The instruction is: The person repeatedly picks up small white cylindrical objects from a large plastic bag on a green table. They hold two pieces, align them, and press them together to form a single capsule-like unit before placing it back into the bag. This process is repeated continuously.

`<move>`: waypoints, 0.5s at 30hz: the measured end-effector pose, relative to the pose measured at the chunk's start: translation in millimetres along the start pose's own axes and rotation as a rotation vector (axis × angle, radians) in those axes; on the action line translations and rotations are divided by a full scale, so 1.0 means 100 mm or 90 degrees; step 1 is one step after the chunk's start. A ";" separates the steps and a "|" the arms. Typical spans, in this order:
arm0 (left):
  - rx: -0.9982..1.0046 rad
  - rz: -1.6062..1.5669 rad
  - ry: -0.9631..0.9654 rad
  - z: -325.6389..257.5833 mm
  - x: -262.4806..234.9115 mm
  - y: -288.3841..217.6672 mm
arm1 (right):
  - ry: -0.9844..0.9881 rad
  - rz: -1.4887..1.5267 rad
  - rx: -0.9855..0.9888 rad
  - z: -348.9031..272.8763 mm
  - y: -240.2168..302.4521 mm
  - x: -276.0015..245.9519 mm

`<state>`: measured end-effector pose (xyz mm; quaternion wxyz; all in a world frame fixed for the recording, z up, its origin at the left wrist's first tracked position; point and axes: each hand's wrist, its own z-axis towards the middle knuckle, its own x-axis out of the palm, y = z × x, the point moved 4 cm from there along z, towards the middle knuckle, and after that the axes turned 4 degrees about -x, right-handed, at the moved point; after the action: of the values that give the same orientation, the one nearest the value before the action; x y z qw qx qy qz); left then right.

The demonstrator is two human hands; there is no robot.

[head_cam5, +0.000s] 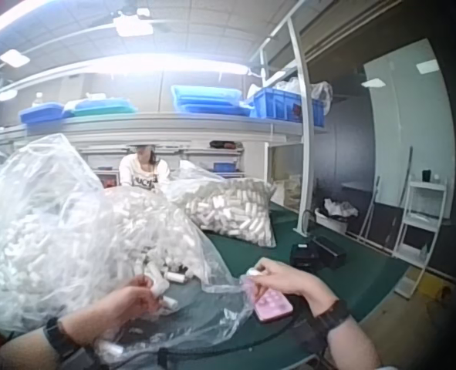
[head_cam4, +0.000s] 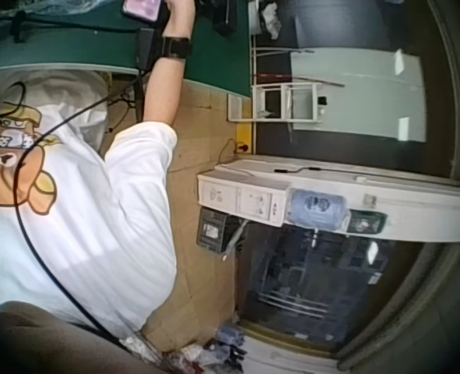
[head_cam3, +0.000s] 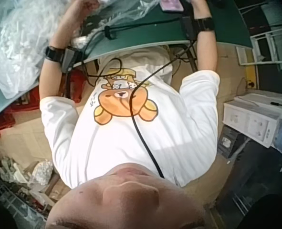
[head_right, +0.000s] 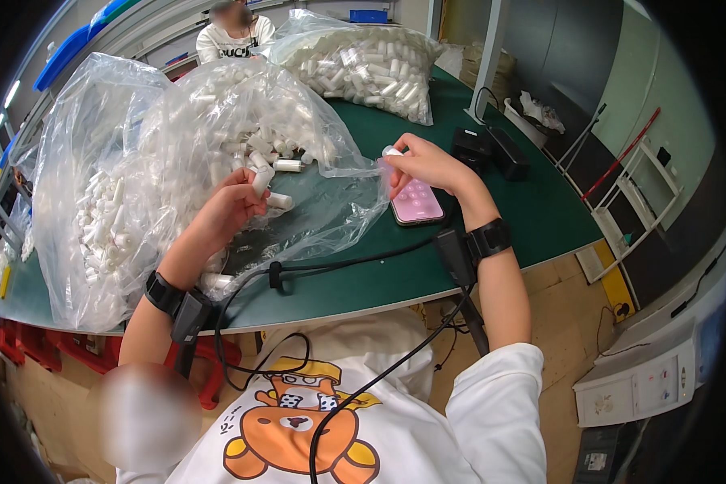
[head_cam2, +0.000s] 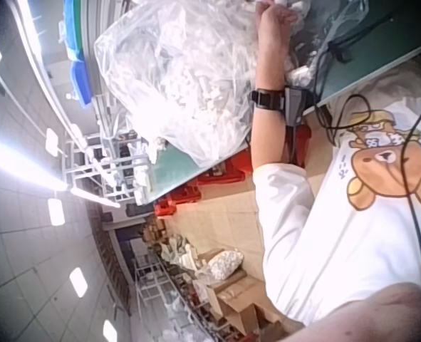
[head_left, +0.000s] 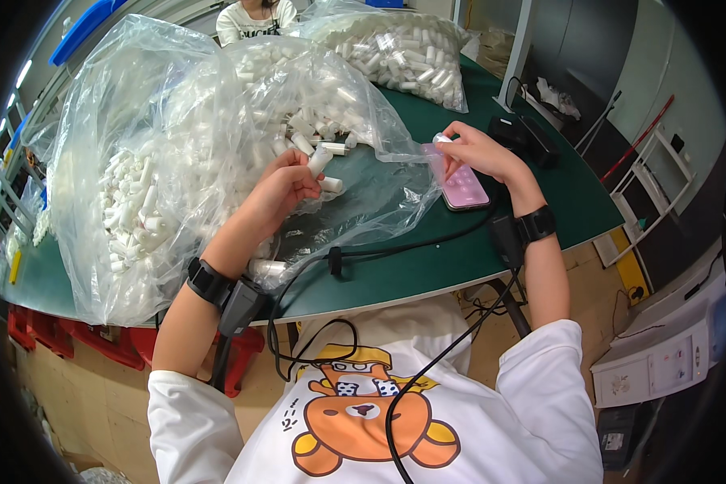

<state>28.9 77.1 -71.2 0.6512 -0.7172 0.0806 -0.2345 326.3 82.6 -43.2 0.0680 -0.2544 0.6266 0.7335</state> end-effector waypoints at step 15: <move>-0.010 0.014 -0.033 0.00 -0.01 0.01 | -0.222 -0.339 0.100 -0.01 -0.15 -0.34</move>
<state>27.6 77.3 -72.4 0.6501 -0.7272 0.0732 -0.2078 361.8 92.5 -41.0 0.3828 -0.2740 0.5717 0.6719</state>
